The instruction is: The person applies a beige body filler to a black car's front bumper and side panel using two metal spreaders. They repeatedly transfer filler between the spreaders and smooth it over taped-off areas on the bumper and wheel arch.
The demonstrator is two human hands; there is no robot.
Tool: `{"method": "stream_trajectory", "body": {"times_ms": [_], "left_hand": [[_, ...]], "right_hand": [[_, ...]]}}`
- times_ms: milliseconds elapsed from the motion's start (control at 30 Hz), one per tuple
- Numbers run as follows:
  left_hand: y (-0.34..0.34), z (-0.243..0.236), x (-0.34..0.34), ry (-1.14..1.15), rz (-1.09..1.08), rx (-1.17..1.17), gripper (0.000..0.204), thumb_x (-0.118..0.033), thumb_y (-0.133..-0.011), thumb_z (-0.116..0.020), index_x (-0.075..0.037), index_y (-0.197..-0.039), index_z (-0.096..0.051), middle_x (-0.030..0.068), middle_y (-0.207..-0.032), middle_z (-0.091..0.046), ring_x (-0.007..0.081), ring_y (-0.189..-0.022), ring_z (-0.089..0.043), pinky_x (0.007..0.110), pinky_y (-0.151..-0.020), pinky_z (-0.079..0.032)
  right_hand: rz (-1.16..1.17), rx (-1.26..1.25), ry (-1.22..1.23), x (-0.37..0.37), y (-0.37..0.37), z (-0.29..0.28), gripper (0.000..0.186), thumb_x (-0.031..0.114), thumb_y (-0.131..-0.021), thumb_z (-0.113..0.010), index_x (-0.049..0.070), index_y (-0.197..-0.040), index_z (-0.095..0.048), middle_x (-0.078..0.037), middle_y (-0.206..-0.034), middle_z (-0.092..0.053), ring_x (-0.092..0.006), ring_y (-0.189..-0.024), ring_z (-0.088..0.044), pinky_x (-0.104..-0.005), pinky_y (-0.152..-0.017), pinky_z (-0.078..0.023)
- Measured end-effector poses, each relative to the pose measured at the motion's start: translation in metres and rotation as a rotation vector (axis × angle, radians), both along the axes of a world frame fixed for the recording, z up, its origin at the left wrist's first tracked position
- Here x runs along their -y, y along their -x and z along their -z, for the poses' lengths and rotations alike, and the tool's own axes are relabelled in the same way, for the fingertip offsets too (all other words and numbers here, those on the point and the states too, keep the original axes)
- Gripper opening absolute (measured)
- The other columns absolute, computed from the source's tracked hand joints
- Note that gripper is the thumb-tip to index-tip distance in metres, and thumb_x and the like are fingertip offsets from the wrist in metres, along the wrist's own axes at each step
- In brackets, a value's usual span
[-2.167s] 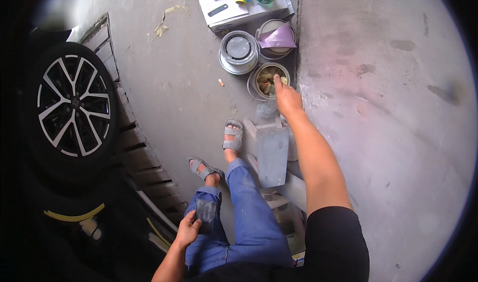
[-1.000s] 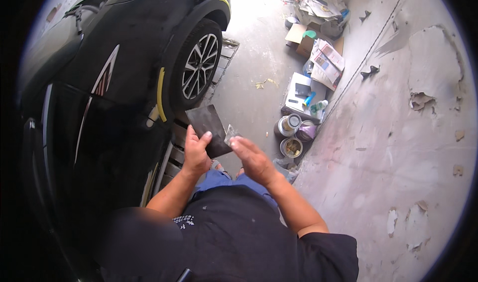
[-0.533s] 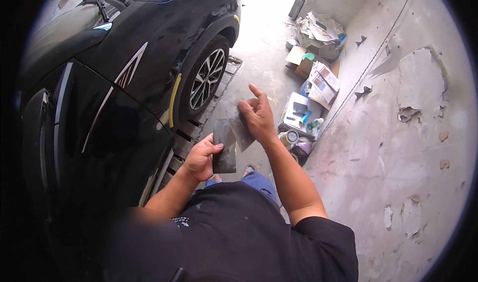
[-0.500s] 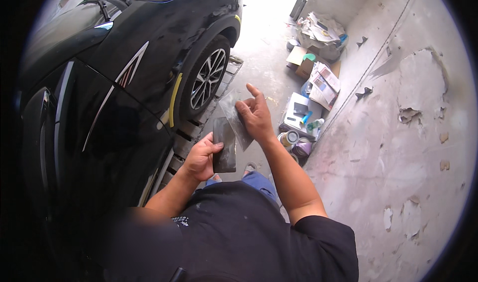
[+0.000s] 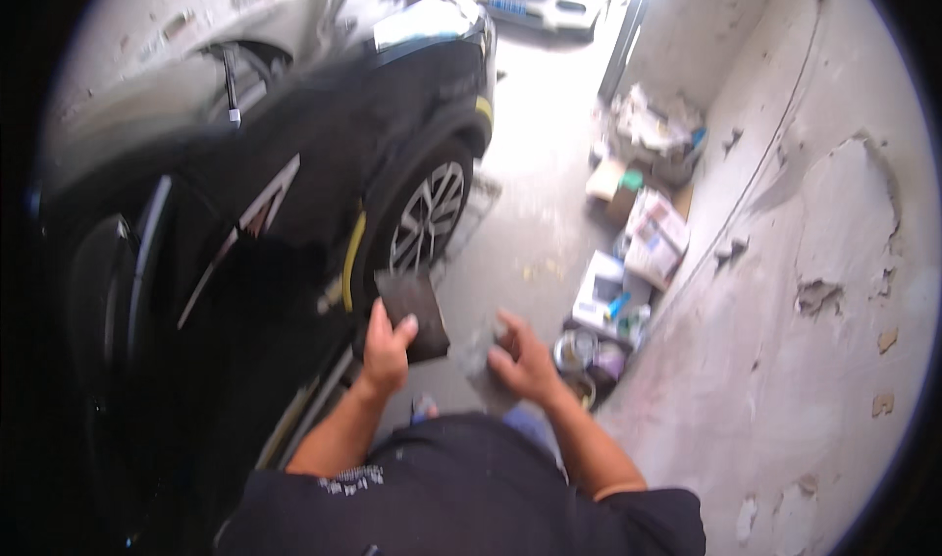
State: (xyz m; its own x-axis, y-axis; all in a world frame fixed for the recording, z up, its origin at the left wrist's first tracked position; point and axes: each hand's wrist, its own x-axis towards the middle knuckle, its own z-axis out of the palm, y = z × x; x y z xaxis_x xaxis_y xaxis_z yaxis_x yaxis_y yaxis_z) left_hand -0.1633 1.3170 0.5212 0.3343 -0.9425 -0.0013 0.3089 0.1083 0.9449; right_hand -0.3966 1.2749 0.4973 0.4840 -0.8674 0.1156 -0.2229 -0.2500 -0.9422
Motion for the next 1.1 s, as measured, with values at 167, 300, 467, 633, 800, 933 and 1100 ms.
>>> {"method": "stream_trajectory", "body": {"times_ms": [167, 300, 467, 633, 800, 933, 1100], "left_hand": [[0.033, -0.002, 0.01, 0.073, -0.192, 0.342, 0.032, -0.004, -0.088, -0.055, 0.002, -0.118, -0.046, 0.0158, -0.107, -0.061, 0.0245, -0.097, -0.06, 0.034, -0.087, -0.045], [0.051, -0.002, 0.008, 0.079, -0.163, 0.987, 0.024, -0.008, -0.089, -0.057, -0.004, -0.11, -0.045, 0.0241, -0.086, -0.063, 0.0468, -0.079, -0.061, 0.049, -0.067, -0.048], [0.058, 0.007, 0.022, 0.223, -0.02, 0.959, 0.03, -0.009, -0.088, -0.058, -0.004, -0.114, -0.045, 0.0243, -0.09, -0.062, 0.0476, -0.081, -0.06, 0.048, -0.067, -0.048], [0.055, 0.023, 0.036, -0.033, -0.067, 0.541, 0.031, -0.002, -0.087, -0.052, -0.003, -0.118, -0.044, 0.0147, -0.105, -0.062, 0.0255, -0.1, -0.061, 0.037, -0.088, -0.047], [0.068, 0.0, 0.041, -0.072, -0.017, -0.273, 0.042, 0.009, -0.086, -0.044, -0.003, -0.125, -0.043, 0.0092, -0.12, -0.056, 0.02, -0.11, -0.055, 0.036, -0.098, -0.043], [0.069, 0.021, 0.044, -0.07, -0.072, -0.342, 0.047, 0.01, -0.085, -0.046, -0.003, -0.13, -0.04, 0.0094, -0.129, -0.051, 0.0217, -0.119, -0.05, 0.036, -0.105, -0.037], [0.083, 0.017, 0.047, 0.001, -0.174, -0.283, 0.042, 0.008, -0.087, -0.048, -0.002, -0.126, -0.04, 0.0099, -0.124, -0.052, 0.0192, -0.113, -0.051, 0.034, -0.1, -0.04]], "right_hand": [[-0.005, -0.037, 0.103, 0.02, 0.004, -0.011, 0.061, 0.008, -0.085, -0.066, 0.006, -0.14, -0.038, -0.002, -0.086, -0.051, -0.008, -0.071, -0.048, -0.0249, -0.065, -0.044], [0.05, 0.051, 0.052, 0.044, 0.018, -0.021, 0.06, 0.013, -0.086, -0.066, 0.008, -0.139, -0.04, -0.013, -0.1, -0.059, -0.021, -0.088, -0.06, -0.033, -0.079, -0.048], [0.064, 0.368, -0.087, 0.084, 0.036, -0.01, 0.063, 0.013, -0.087, -0.066, 0.007, -0.141, -0.035, -0.012, -0.104, -0.056, -0.0198, -0.095, -0.057, -0.0327, -0.088, -0.046], [0.091, 0.364, -0.114, 0.096, 0.042, -0.029, 0.064, 0.0, -0.087, -0.058, 0.004, -0.143, -0.028, -0.007, -0.112, -0.047, -0.0126, -0.093, -0.055, -0.0255, -0.081, -0.045], [0.11, 0.304, -0.004, 0.093, 0.041, -0.021, 0.061, 0.001, -0.087, -0.058, 0.005, -0.143, -0.032, -0.013, -0.115, -0.051, -0.0195, -0.103, -0.055, -0.0306, -0.086, -0.048], [0.1, 0.288, 0.119, 0.078, 0.016, -0.022, 0.057, -0.002, -0.088, -0.056, 0.006, -0.141, -0.035, -0.017, -0.121, -0.057, -0.0263, -0.109, -0.06, -0.0347, -0.084, -0.053], [0.005, 0.281, 0.421, 0.054, -0.002, -0.029, 0.05, -0.009, -0.088, -0.052, -0.001, -0.135, -0.039, -0.022, -0.12, -0.06, -0.033, -0.114, -0.059, -0.0355, -0.086, -0.052]]}}
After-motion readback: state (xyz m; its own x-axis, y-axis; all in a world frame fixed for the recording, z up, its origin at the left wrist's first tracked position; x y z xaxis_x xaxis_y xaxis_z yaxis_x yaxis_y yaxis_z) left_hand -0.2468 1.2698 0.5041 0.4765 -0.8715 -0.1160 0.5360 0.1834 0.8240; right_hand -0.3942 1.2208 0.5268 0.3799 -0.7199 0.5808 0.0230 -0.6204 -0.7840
